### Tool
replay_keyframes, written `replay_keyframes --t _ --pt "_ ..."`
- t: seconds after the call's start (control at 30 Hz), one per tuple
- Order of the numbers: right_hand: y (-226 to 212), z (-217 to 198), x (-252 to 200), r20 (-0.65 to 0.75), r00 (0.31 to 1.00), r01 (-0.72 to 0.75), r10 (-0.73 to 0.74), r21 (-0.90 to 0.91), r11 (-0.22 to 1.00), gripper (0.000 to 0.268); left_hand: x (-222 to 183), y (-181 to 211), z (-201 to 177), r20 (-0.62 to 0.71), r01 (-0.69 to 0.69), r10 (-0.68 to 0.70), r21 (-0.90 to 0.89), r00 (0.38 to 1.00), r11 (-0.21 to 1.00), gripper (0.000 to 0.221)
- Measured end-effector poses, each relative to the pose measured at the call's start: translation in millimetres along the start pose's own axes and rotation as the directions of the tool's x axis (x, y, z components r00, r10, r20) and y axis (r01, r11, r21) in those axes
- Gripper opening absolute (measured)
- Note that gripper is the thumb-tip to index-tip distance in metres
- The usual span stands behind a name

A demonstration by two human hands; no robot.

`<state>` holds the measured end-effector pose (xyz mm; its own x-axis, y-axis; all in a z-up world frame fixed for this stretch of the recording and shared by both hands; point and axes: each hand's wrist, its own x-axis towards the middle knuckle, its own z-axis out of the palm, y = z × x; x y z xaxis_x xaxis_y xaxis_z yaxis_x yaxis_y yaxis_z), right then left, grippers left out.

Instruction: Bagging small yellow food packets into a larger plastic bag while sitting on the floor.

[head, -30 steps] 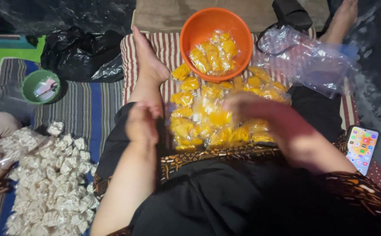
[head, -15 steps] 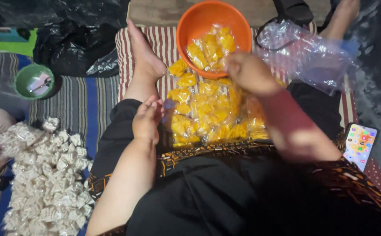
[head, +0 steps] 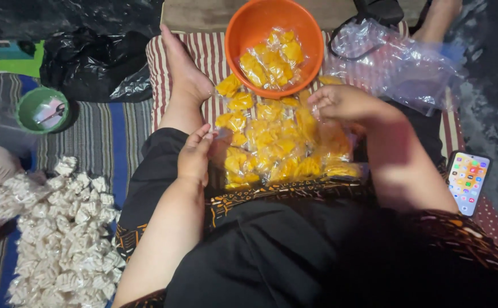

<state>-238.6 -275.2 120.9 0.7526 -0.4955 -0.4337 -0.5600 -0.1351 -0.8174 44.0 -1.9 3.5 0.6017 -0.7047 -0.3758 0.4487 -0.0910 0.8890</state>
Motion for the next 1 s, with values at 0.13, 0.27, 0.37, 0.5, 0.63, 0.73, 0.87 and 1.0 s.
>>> replay_keyframes --t 0.13,0.27,0.37,0.5,0.63,0.73,0.87,1.0 --pt "-25.0 27.2 -31.5 0.039 0.976 0.184 -0.215 0.384 0.905 0.041 -7.4 -2.6 14.4 0.176 0.035 -0.029 -0.031 0.984 0.999 0.045" --pt "-42.2 66.1 -32.9 0.076 0.969 0.197 -0.236 0.345 0.918 0.047 -19.2 -32.0 28.5 0.595 0.060 0.024 -0.122 0.804 0.991 0.093" --pt "-27.6 91.8 -12.5 0.096 0.961 0.203 -0.260 0.396 0.896 0.041 -18.2 -52.1 26.3 0.630 0.015 0.048 -0.094 0.775 0.995 0.084" --pt "6.0 103.2 18.4 0.088 0.937 0.265 -0.339 0.452 0.852 0.046 -25.4 -34.0 23.6 0.514 -0.120 0.121 -0.036 0.849 0.992 0.038" --pt "-2.0 109.7 9.3 0.059 0.952 0.267 -0.301 0.327 0.907 0.065 -31.8 -20.7 27.5 0.499 -0.190 0.149 0.032 0.854 0.981 0.035" --pt "-9.8 116.2 -0.5 -0.053 0.961 0.278 -0.273 0.139 0.951 0.040 -32.7 -9.4 35.9 0.556 -0.238 0.127 0.132 0.822 0.962 0.023" --pt "-25.4 120.2 -3.6 -0.283 0.808 0.439 -0.517 -0.297 0.848 0.020 -27.8 -5.9 35.8 0.370 -0.005 -0.038 0.116 0.928 0.993 0.090" --pt "-61.8 131.5 -19.2 0.079 0.495 0.822 -0.865 -0.365 0.437 0.014 14.2 -82.8 5.5 0.471 0.259 -0.070 -0.350 0.879 0.900 0.060"
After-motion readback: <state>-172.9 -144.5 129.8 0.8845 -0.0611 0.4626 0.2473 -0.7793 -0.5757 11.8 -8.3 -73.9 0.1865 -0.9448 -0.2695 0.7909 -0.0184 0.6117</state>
